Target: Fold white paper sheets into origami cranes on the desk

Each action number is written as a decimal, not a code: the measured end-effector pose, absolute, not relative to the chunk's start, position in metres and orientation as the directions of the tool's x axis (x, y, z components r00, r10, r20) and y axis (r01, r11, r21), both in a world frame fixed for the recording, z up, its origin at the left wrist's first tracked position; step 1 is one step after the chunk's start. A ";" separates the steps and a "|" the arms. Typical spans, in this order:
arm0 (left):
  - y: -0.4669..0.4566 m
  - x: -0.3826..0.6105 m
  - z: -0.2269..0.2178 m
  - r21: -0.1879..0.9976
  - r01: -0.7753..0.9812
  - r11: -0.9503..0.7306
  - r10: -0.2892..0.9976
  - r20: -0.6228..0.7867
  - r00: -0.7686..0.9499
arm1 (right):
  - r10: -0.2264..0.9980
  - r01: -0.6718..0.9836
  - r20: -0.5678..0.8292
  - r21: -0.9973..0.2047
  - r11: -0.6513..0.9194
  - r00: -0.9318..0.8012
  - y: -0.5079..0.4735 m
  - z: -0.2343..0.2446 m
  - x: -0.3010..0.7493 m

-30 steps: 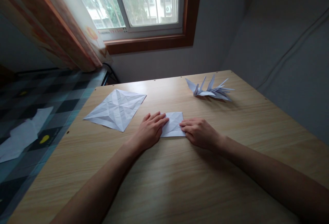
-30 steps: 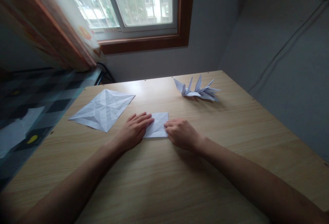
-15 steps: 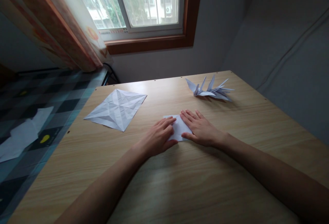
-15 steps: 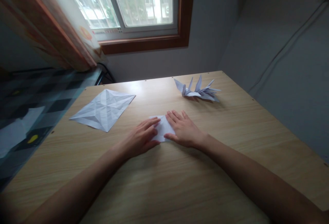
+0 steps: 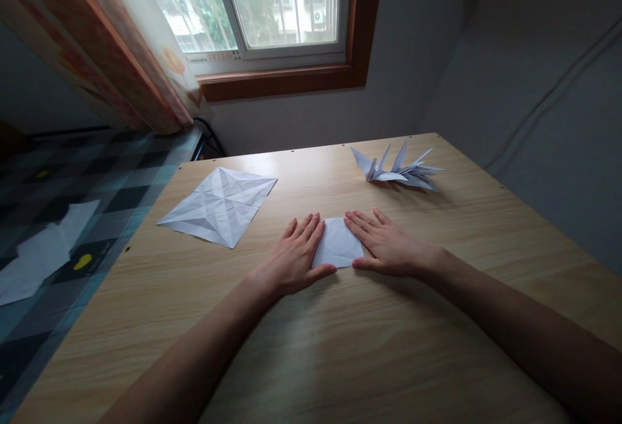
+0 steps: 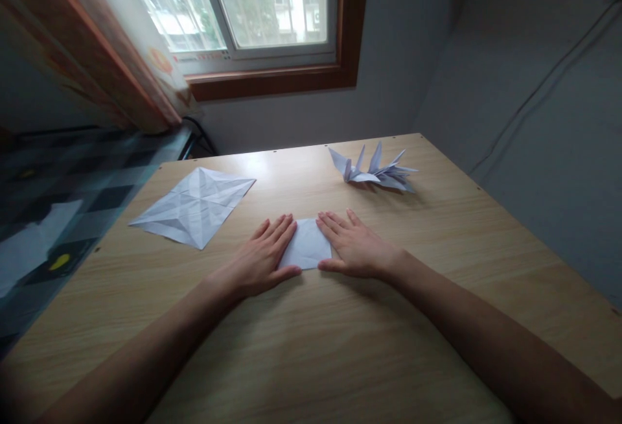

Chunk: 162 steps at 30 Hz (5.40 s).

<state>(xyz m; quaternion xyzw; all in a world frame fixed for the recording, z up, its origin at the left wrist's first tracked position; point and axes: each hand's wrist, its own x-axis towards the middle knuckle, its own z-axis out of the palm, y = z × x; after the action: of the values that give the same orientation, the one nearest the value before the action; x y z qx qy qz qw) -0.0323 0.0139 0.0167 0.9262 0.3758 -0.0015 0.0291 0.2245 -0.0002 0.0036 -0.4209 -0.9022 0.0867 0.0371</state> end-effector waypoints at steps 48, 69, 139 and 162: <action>-0.002 -0.021 0.020 -0.200 0.594 -0.779 0.393 0.582 0.712 | 0.555 0.532 0.330 -0.165 0.831 -0.764 -0.007 0.009 0.182; 0.009 -0.045 0.029 -0.195 0.553 -0.810 0.395 0.514 0.761 | 0.615 0.521 0.361 -0.329 0.787 -0.701 0.002 0.005 0.191; 0.051 -0.040 0.003 0.517 0.698 -0.495 0.869 0.311 0.385 | 0.528 0.267 0.480 -0.510 0.818 -0.701 -0.007 0.005 0.192; 0.030 -0.030 0.017 0.650 0.606 -0.458 0.883 0.413 0.224 | 0.515 0.316 0.404 -0.465 0.827 -0.756 -0.014 0.012 0.188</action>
<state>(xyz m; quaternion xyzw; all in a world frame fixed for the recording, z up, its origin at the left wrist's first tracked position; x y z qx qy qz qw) -0.0304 0.0299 0.0171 0.7614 0.4888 0.3864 0.1790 0.1879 -0.0145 0.0121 -0.2263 -0.9181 0.1874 0.2661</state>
